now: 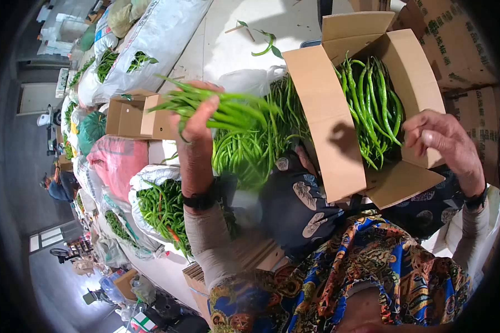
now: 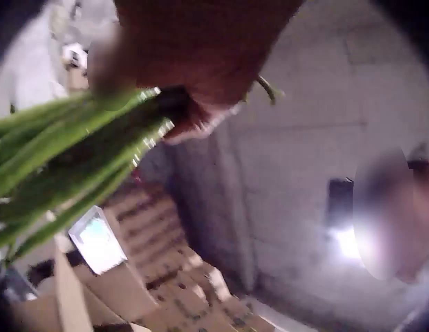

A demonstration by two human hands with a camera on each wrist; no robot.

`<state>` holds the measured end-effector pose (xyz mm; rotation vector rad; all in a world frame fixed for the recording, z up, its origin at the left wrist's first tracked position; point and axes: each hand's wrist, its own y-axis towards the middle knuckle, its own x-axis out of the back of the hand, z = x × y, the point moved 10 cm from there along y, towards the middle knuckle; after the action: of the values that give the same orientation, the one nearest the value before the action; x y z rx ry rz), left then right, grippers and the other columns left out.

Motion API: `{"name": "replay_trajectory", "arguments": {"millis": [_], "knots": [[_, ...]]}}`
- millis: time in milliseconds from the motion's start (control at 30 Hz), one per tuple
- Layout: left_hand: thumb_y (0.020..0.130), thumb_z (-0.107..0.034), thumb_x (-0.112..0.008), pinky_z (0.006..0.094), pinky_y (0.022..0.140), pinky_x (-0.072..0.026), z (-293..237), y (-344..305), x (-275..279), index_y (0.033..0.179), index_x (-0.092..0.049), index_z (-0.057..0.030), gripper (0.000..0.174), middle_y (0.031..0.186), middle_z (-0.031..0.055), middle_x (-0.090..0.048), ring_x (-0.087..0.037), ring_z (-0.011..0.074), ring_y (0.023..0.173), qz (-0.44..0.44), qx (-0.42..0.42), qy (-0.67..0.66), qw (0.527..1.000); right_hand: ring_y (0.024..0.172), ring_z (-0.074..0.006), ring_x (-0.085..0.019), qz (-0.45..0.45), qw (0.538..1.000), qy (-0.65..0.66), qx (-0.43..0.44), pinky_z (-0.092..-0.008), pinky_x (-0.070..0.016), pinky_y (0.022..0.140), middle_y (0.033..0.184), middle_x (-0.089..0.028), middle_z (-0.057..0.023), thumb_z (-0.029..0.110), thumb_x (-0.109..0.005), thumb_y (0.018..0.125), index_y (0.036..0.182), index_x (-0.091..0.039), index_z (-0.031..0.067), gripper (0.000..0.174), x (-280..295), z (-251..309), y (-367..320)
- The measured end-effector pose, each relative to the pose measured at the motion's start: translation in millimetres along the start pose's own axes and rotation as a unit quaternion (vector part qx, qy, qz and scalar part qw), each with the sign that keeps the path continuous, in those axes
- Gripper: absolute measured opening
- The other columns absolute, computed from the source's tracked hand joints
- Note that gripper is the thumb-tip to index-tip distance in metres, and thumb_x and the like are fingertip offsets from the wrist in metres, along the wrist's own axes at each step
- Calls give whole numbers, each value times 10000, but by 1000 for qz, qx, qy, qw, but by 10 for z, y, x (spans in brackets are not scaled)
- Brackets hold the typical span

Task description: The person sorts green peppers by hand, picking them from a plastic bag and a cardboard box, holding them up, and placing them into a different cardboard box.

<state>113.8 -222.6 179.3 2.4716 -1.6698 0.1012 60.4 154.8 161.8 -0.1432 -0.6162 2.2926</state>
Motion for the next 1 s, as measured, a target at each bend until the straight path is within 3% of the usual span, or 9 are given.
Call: {"name": "replay_trajectory", "arguments": {"millis": [133, 200, 267, 333, 367, 433, 467, 700, 1000], "knots": [[767, -43, -554, 338, 863, -462, -938, -128, -173, 968, -503, 31, 220, 919, 139, -574, -584, 224, 878, -120, -161, 0, 980, 889, -209, -648, 214, 966, 114, 88, -297, -541, 744, 1051, -627, -208, 391, -440, 958, 1272, -460, -74, 561, -755, 351, 32], [776, -5, -561, 369, 871, -471, -1239, -167, -549, 962, -491, 24, 201, 908, 142, -569, -585, 234, 898, -35, -251, 20, 967, 1015, -232, -607, 226, 954, 182, 70, -333, -506, 858, 1157, -582, -215, 561, -387, 930, 1311, -404, -84, 750, -1003, 496, 139], [746, -45, -679, 272, 694, -499, -1348, -322, -906, 942, -586, -14, 219, 889, 83, -604, -608, 173, 780, -56, -298, 105, 947, 1047, -234, -594, 224, 948, 220, 61, -338, -491, 892, 1189, -569, -206, 622, -382, 907, 1317, -396, -81, 814, -1163, 578, 246], [716, -125, -726, 315, 644, -477, -1391, -518, -1288, 881, -597, -61, 219, 851, 81, -580, -601, 232, 788, 1, -435, -71, 898, 1051, -217, -595, 246, 846, 471, 42, -330, -481, 914, 1218, -564, -163, 667, -372, 884, 1305, -419, -51, 834, -1256, 730, 299], [714, -190, -730, 354, 673, -463, -1626, -678, -1529, 905, -583, -61, 273, 844, 78, -573, -586, 237, 788, 94, -471, 132, 867, 1051, -217, -595, 252, 847, 465, 43, -330, -481, 914, 1218, -564, -163, 667, -372, 884, 1305, -419, -51, 834, -1279, 703, 302], [747, -196, -640, 360, 725, -446, -1646, -907, -1746, 825, -558, -73, 168, 811, 49, -554, -574, 225, 791, 91, -575, 84, 809, 1043, -184, -599, 235, 778, 566, 138, -352, -479, 932, 1174, -587, -109, 654, -413, 879, 1296, -465, 42, 743, -1111, 742, 285], [728, -175, -621, 354, 741, -444, -1609, -1042, -1868, 818, -548, -73, 155, 817, 46, -547, -571, 225, 814, 118, -598, 134, 781, 1034, -193, -597, 61, 867, 488, 82, -358, -503, 893, 1145, -587, -126, 629, -435, 886, 1288, -478, 62, 696, -969, 448, 429], [647, -101, -608, 366, 782, -470, -1602, -1393, -2059, 783, -539, -65, 156, 838, 38, -543, -578, 208, 839, 114, -699, 90, 700, 943, -176, -513, 88, 806, 576, 103, -318, -455, 851, 1116, -526, -94, 530, -416, 933, 1379, -354, 55, 654, -917, 549, 319], [780, -195, -593, 348, 709, -485, -1143, -944, -1996, 993, -588, -156, 217, 972, 53, -557, -579, 218, 871, 142, -621, 280, 718, 899, -136, -565, -70, 899, 413, 130, -264, -484, 823, 1005, -586, -86, 188, -618, 815, 1229, -487, 8, 471, -401, 446, 387]]}}
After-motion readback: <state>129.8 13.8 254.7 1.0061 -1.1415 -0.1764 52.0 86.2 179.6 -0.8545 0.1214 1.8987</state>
